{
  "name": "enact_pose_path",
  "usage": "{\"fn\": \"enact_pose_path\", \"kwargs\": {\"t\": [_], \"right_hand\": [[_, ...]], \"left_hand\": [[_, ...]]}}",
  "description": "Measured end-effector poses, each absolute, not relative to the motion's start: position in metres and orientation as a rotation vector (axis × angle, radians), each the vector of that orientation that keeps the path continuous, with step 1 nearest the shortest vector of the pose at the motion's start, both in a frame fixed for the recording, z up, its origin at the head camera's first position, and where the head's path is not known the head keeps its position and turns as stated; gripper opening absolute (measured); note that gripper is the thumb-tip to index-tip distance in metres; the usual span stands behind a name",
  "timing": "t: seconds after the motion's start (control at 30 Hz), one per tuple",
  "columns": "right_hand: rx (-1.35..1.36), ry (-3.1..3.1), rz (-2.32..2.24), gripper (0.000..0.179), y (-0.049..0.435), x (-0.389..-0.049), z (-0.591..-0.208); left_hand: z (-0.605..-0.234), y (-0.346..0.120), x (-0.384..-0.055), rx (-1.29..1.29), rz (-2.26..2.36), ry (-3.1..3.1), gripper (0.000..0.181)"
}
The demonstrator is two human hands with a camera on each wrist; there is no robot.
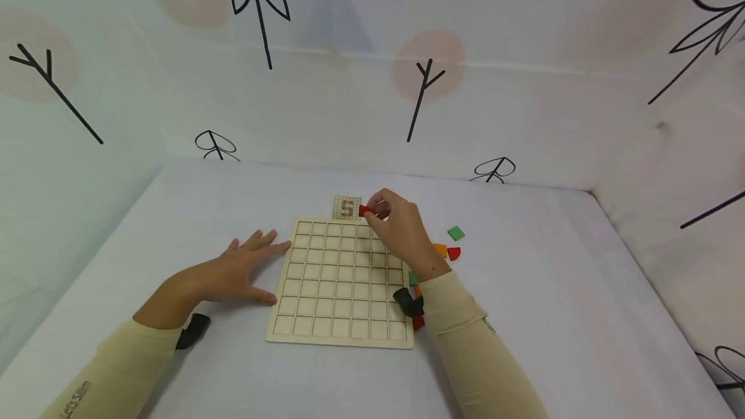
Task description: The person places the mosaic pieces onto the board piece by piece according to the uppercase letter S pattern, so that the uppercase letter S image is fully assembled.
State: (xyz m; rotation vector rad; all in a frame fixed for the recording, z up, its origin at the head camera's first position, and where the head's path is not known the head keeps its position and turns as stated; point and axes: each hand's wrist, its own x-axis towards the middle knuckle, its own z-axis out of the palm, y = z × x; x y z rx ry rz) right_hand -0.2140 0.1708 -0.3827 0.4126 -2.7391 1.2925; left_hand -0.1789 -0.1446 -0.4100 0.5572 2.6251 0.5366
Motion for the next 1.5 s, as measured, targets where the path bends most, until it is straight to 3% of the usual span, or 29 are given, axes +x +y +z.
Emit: {"fn": "enact_pose_path", "kwargs": {"t": [0.8,1.5], "right_hand": [[0.338,-3.054,1.323,0.013,0.173,-0.222,-0.405],[0.502,-3.146,1.150,0.008,0.174,-0.225,-0.413]], "left_hand": [[-0.412,-0.145,-0.178,0.541,0.538,2.619,0.102],[-0.416,-0.148,-0.182,0.571,0.538,2.618,0.103]]}}
